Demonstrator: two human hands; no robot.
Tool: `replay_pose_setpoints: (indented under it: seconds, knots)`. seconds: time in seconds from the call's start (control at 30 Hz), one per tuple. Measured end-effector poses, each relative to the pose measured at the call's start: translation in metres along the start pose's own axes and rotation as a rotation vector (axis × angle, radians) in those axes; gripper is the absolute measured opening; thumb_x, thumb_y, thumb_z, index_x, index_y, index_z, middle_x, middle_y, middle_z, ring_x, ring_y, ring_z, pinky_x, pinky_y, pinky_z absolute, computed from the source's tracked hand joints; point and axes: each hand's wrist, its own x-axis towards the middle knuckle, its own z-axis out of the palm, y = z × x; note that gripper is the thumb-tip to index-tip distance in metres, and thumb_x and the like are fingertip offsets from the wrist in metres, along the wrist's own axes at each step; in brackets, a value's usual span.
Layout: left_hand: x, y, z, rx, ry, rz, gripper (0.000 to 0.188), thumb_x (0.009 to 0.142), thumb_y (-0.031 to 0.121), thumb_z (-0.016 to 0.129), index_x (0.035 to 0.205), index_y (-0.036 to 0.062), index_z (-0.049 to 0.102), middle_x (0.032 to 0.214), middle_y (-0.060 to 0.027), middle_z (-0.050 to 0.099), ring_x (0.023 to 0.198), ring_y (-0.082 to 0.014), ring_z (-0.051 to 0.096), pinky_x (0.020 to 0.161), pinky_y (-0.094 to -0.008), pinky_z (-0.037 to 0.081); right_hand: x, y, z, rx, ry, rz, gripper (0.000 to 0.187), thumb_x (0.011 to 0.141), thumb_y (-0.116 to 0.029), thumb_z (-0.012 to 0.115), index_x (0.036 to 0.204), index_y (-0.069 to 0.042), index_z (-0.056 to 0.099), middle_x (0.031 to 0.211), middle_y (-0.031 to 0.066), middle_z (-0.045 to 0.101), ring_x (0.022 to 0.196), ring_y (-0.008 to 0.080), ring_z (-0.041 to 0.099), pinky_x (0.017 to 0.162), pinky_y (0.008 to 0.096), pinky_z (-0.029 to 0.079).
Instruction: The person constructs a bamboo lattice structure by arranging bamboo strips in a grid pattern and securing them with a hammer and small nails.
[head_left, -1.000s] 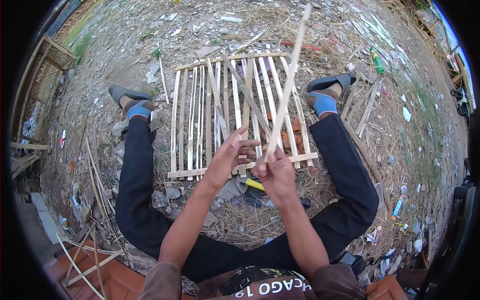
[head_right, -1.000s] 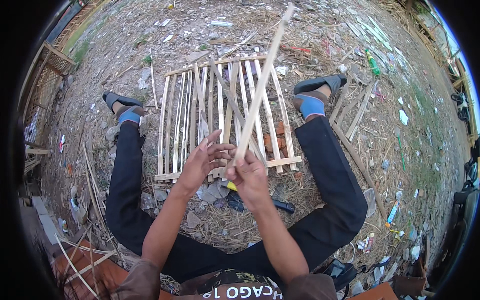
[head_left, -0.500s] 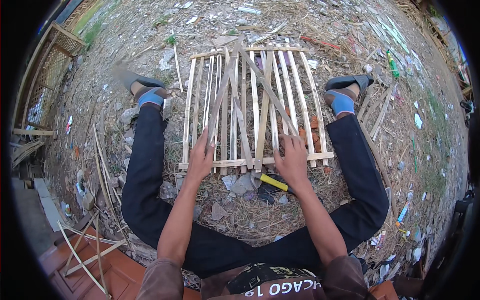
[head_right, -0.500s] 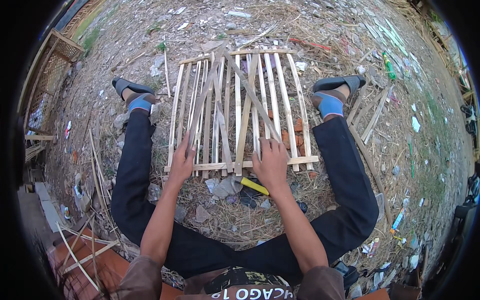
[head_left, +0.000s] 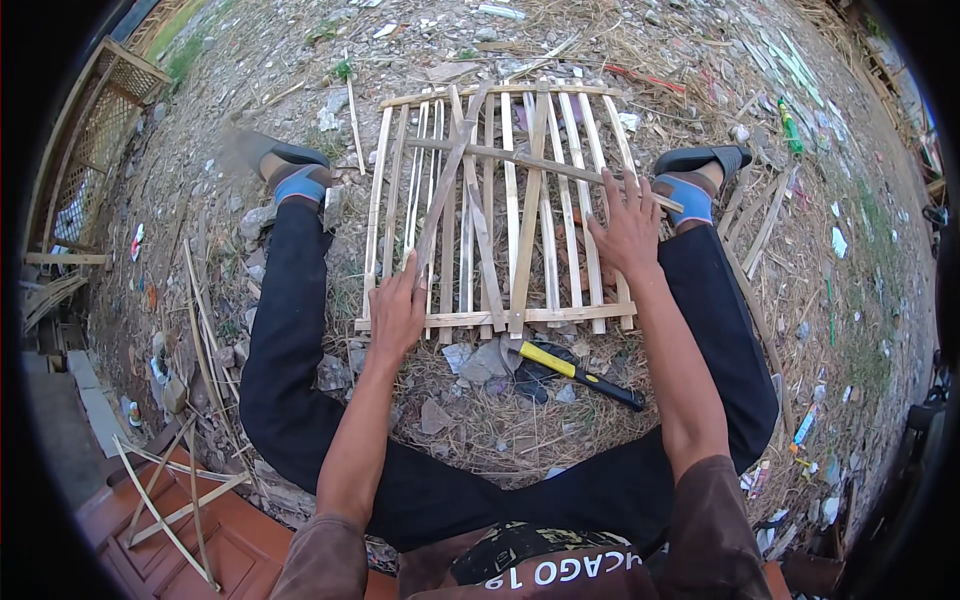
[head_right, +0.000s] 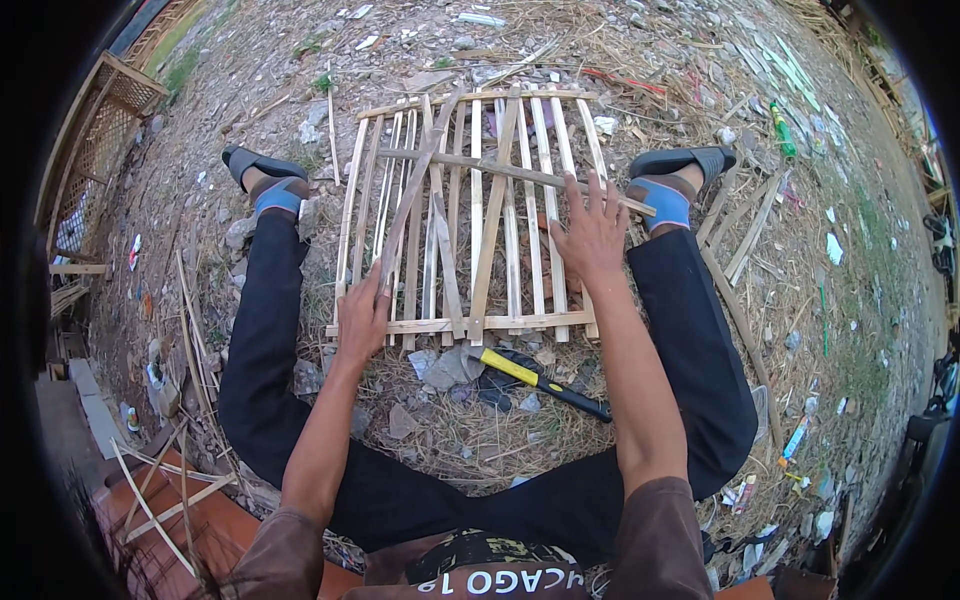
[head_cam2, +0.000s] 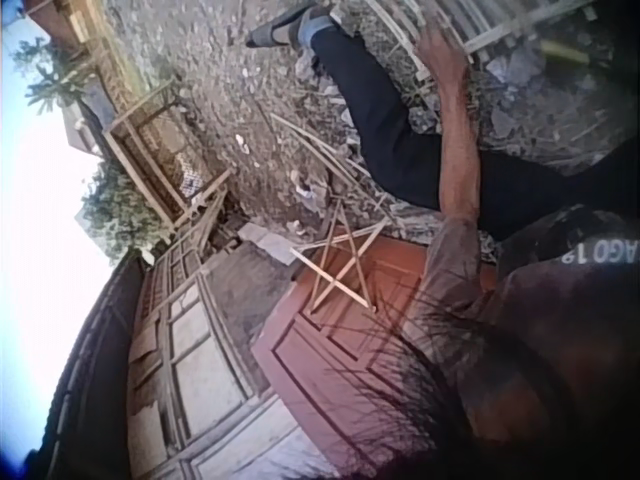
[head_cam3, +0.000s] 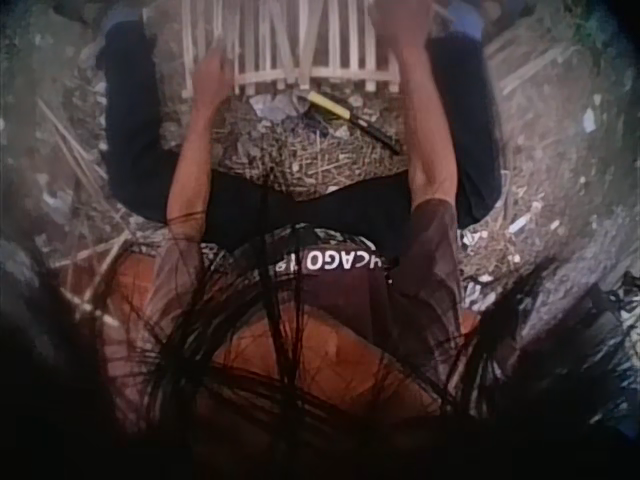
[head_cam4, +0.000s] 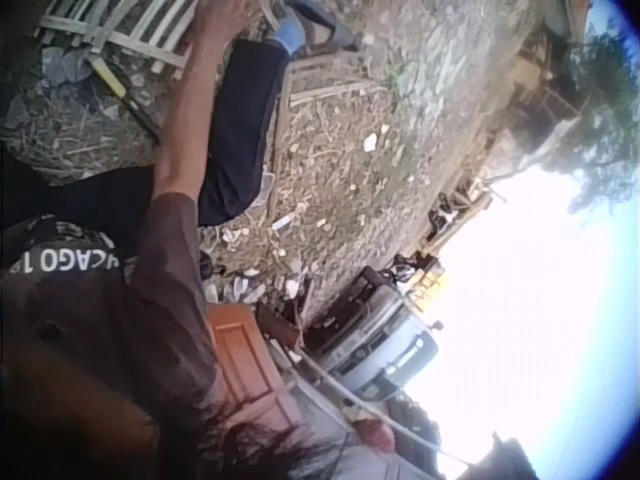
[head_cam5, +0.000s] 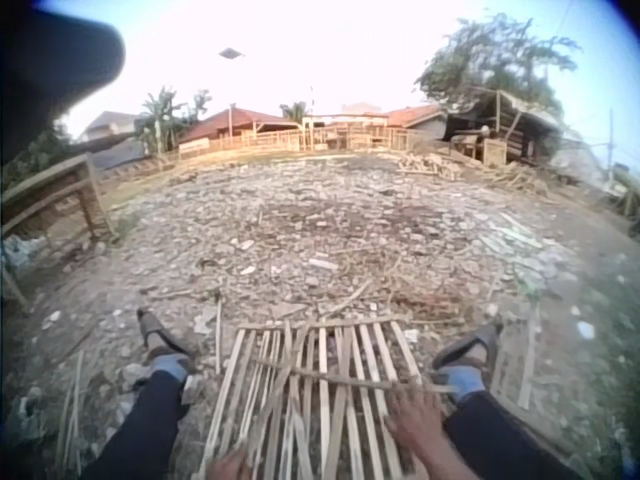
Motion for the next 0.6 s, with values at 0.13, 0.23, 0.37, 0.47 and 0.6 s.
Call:
replay_pose_setpoints:
  seconds: [0.13, 0.23, 0.37, 0.47, 0.6]
  knots:
    - [0.002, 0.001, -0.008, -0.088, -0.040, -0.044, 0.053, 0.096, 0.017, 0.056, 0.146, 0.0045, 0.046, 0.096, -0.0194, 0.065, 0.090, -0.0370, 0.060, 0.080, -0.0484, 0.042, 0.029, 0.020, -0.003, -0.075, -0.259, -0.055, 0.053, 0.092, -0.041, 0.063, 0.138, -0.017, 0.051, 0.123, 0.0108, 0.062, 0.115, 0.0352, 0.059, 0.099, 0.0571, 0.042]
    - [0.012, 0.010, -0.025, -0.244, -0.128, -0.157, 0.052, 0.096, 0.018, 0.058, 0.145, 0.0038, 0.048, 0.099, -0.0223, 0.065, 0.092, -0.0395, 0.060, 0.085, -0.0482, 0.043, 0.037, 0.032, -0.003, 0.156, -0.409, -0.101, 0.033, 0.094, -0.035, 0.061, 0.117, -0.011, 0.060, 0.107, 0.0123, 0.065, 0.099, 0.0357, 0.064, 0.086, 0.0520, 0.050]
    - [0.010, -0.011, -0.030, -0.318, -0.111, -0.150, 0.050, 0.096, 0.020, 0.059, 0.143, 0.0062, 0.050, 0.094, -0.0237, 0.063, 0.086, -0.0369, 0.059, 0.083, -0.0439, 0.046, 0.015, 0.018, -0.025, 0.368, -0.278, -0.074, 0.022, 0.094, -0.024, 0.061, 0.104, -0.004, 0.062, 0.097, 0.0184, 0.066, 0.091, 0.0405, 0.064, 0.078, 0.0499, 0.050]
    - [0.007, -0.015, -0.023, -0.353, -0.093, -0.162, 0.052, 0.094, 0.022, 0.063, 0.143, 0.0081, 0.052, 0.089, -0.0222, 0.063, 0.081, -0.0352, 0.059, 0.080, -0.0435, 0.047, -0.018, 0.014, -0.034, 0.434, -0.220, 0.054, 0.023, 0.092, -0.022, 0.064, 0.102, -0.001, 0.064, 0.093, 0.0208, 0.067, 0.088, 0.0419, 0.065, 0.077, 0.0496, 0.050]
    - [0.012, -0.017, -0.017, -0.388, -0.045, -0.125, 0.051, 0.094, 0.024, 0.064, 0.141, 0.0093, 0.053, 0.092, -0.0216, 0.065, 0.087, -0.0362, 0.063, 0.081, -0.0452, 0.048, -0.054, 0.000, -0.044, 0.509, -0.260, 0.235, 0.027, 0.089, -0.022, 0.067, 0.102, 0.002, 0.065, 0.085, 0.0251, 0.068, 0.082, 0.0443, 0.066, 0.073, 0.0501, 0.051]
